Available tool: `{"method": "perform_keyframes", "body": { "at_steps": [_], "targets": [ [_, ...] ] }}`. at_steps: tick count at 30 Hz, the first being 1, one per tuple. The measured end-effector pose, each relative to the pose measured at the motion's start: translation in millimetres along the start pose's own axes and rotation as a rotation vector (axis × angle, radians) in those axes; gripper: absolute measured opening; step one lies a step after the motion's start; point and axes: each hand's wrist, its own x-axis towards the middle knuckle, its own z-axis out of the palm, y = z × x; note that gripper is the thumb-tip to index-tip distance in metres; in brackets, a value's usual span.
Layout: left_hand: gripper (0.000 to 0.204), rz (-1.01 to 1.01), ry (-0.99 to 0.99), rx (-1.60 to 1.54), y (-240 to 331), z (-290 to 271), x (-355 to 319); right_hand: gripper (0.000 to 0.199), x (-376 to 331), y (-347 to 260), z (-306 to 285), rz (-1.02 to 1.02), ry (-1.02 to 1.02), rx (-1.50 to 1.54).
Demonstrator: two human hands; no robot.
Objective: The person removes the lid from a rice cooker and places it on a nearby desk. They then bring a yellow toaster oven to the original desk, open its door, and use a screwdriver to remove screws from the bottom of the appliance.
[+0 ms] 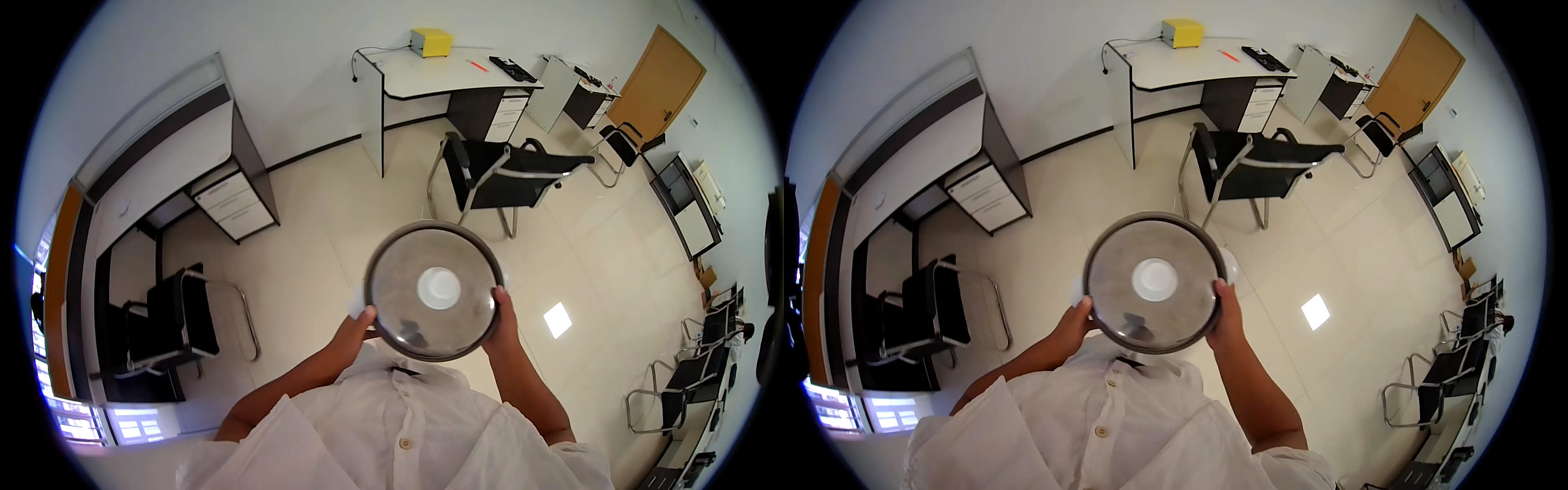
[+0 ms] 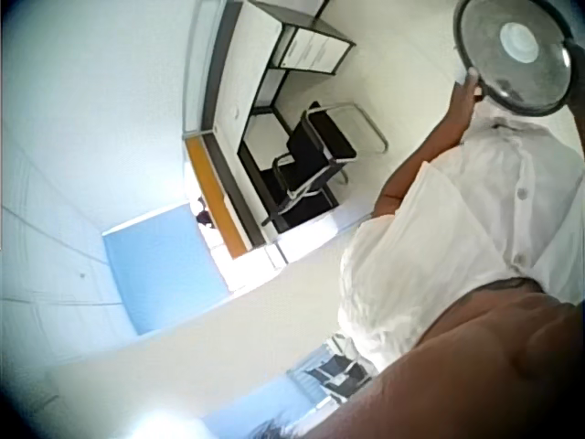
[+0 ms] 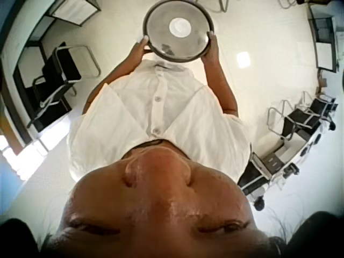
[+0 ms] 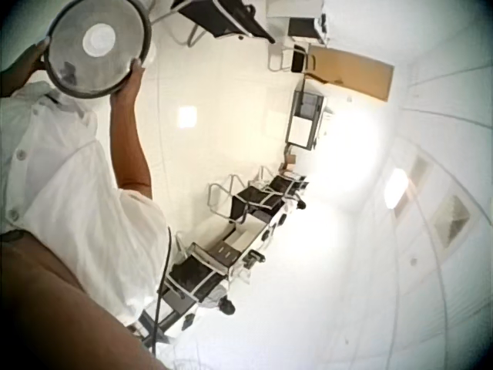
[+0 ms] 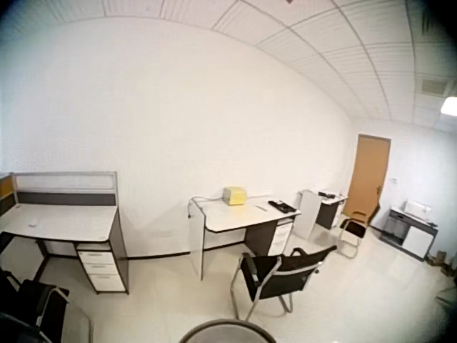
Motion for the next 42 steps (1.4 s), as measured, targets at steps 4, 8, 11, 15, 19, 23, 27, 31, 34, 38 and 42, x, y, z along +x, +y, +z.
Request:
{"method": "perform_keyframes", "body": {
  "at_steps": [4, 8, 11, 15, 19, 23, 27, 31, 34, 38, 42],
  "targets": [
    [0.065, 0.079, 0.057, -0.138, 33.5, -39.1, 131.6, 0.057, 152.5, -26.8, 41.3, -0.009, -0.075, -0.065],
    [0.068, 0.027, 0.006, -0.136, 78.0, -75.1, 275.9, 0.057, 288.8, -41.2, 61.1, -0.027, 0.027, -0.05],
    [0.069, 0.024, -0.015, -0.051, 125.0, -86.2, 387.4, 0.056, 386.7, -69.5, 70.2, -0.091, 0.076, -0.019],
    [0.069, -0.006, -0.139, -0.039, 193.6, -90.3, 514.0, 0.055, 491.8, -126.1, 80.3, -0.139, 0.12, 0.024],
    [0.072, -0.001, -0.151, -0.015, 251.6, -95.8, 635.5, 0.055, 599.2, -170.7, 93.1, -0.191, 0.138, 0.05],
    [0.073, -0.044, -0.095, 0.036, 286.7, -119.5, 749.0, 0.053, 735.6, -187.2, 98.0, -0.119, 0.158, 0.082],
    [0.071, -0.057, 0.054, 0.072, 326.9, -149.9, 856.8, 0.051, 881.0, -194.2, 113.3, -0.037, 0.044, 0.097],
    [0.07, -0.118, 0.142, 0.063, 372.7, -174.3, 951.7, 0.052, 1004.8, -213.1, 133.4, 0.09, -0.031, 0.098],
    [0.07, -0.133, 0.149, 0.021, 399.6, -196.6, 1020.6, 0.052, 1090.6, -220.1, 144.3, 0.1, -0.046, 0.05],
    [0.072, -0.088, 0.148, -0.063, 416.5, -233.5, 1112.7, 0.046, 1188.1, -212.6, 151.8, -0.001, -0.088, 0.062],
    [0.078, -0.129, 0.05, -0.122, 420.6, -278.3, 1183.7, 0.047, 1253.0, -203.1, 161.8, 0.024, 0.009, 0.021]
  ]
}}
